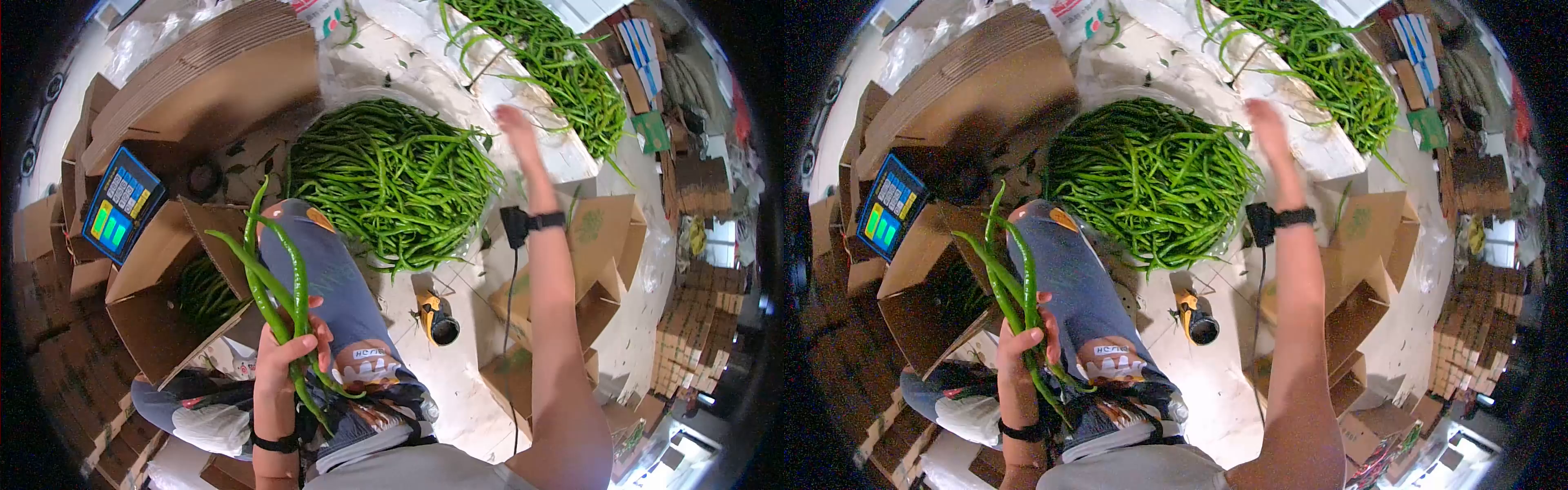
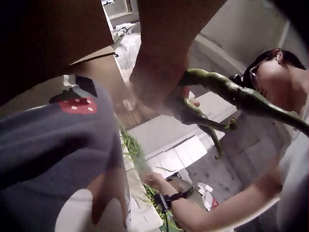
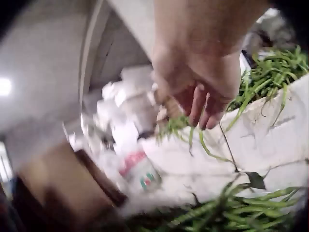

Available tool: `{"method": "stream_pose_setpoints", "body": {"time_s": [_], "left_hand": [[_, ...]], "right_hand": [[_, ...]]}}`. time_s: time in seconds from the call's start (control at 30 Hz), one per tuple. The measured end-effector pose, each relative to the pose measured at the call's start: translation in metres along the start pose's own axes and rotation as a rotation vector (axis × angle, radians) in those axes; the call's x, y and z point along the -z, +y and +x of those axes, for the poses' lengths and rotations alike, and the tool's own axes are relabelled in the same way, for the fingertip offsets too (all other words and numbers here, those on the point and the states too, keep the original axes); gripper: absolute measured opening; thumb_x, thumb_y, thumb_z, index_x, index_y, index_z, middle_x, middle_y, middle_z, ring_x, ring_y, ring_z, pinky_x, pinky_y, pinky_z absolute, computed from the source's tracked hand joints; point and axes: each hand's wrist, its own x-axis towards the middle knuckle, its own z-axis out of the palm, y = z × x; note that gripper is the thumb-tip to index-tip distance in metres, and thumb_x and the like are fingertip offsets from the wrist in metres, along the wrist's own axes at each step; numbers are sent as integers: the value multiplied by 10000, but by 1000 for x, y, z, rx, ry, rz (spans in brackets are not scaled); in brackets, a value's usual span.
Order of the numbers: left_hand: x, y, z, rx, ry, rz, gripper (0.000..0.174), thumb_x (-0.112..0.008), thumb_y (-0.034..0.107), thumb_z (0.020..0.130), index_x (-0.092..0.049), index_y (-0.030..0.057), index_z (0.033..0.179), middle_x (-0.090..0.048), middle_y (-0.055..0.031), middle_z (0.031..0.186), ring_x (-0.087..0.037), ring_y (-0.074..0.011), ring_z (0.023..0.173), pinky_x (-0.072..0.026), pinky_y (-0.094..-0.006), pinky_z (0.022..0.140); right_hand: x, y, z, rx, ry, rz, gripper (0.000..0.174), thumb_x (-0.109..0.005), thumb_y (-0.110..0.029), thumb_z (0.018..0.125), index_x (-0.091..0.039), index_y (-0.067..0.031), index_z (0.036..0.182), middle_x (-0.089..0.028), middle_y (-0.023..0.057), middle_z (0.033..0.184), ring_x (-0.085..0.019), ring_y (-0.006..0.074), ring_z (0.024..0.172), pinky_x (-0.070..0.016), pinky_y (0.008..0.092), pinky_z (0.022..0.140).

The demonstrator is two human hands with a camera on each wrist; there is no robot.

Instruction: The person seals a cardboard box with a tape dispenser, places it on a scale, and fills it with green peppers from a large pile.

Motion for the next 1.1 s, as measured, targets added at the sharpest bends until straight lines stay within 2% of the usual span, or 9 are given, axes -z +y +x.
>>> {"method": "stream_pose_setpoints", "body": {"time_s": [0.17, 0.23, 0.4, 0.57, 0.63, 0.73, 0.9, 0.97, 1.1], "left_hand": [[13, 1, -3, -7, 90, 55, 590, -685, 148, 618, -396, -70, 1084, -521, -107, 703, -512, -208, 412, -429, -297, 372], [16, 7, 0, -4, 103, 42, 583, -694, 160, 611, -405, -64, 1064, -522, -107, 705, -508, -210, 402, -427, -295, 361], [20, 15, 10, -7, 109, -89, 482, -656, 29, 616, -437, -76, 1033, -542, -123, 694, -544, -219, 479, -436, -295, 424], [10, 10, 34, 144, 69, -197, 443, -655, 14, 633, -445, -58, 1016, -526, -102, 708, -545, -201, 577, -448, -280, 560], [-1, 5, 45, 231, 93, -207, 381, -623, 13, 675, -452, -57, 1008, -567, -129, 820, -588, -241, 719, -473, -299, 664], [-21, -11, 67, 223, 31, -202, 374, -567, -11, 732, -450, -85, 1080, -506, -204, 1122, -500, -287, 1065, -414, -358, 905], [-34, -32, 75, 235, 26, -224, 314, -599, 53, 768, -501, -12, 1059, -563, -74, 995, -549, -175, 935, -443, -330, 858], [-34, -27, 68, 199, 7, -278, 307, -616, 58, 756, -506, 5, 1038, -570, -55, 930, -562, -168, 887, -466, -311, 789], [-24, -18, 59, 120, 48, -357, 365, -650, 64, 726, -488, 31, 1051, -562, -52, 897, -578, -173, 795, -480, -302, 716]], "right_hand": [[-99, 19, 6, 317, -343, -766, 438, -541, -25, 647, -482, 2, 1081, -522, 242, 1036, -517, 329, 980, -400, 389, 867], [-109, 17, 6, 204, -567, -1008, 316, -550, -40, 646, -519, -13, 959, -563, 220, 936, -550, 330, 900, -435, 412, 792], [-79, -30, -13, 80, -563, -1016, 175, -566, -115, 686, -519, -14, 821, -596, 179, 773, -585, 341, 731, -473, 417, 659], [-33, -74, -89, -48, -543, -616, 378, -599, -308, 765, -509, 1, 963, -599, 179, 803, -596, 303, 688, -466, 395, 598], [-36, -120, -117, -663, -499, -104, 514, -605, -319, 779, -435, 29, 1118, -594, 163, 879, -588, 257, 696, -456, 375, 606], [-43, -180, -159, -774, -489, 187, 580, -604, -287, 791, -360, 46, 1198, -573, 153, 986, -569, 235, 809, -449, 348, 701], [-67, -270, -212, -162, -571, 55, 529, -539, -201, 831, -307, 40, 1240, -470, 253, 1142, -493, 373, 1028, -393, 370, 852], [-73, -284, -223, 54, -510, 81, 525, -548, -147, 823, -294, 16, 1253, -513, 213, 1088, -529, 308, 993, -412, 351, 829], [-59, -286, -252, -314, -575, 473, 465, -574, -88, 798, -376, 12, 1207, -546, 151, 1001, -549, 225, 910, -431, 326, 782]]}}
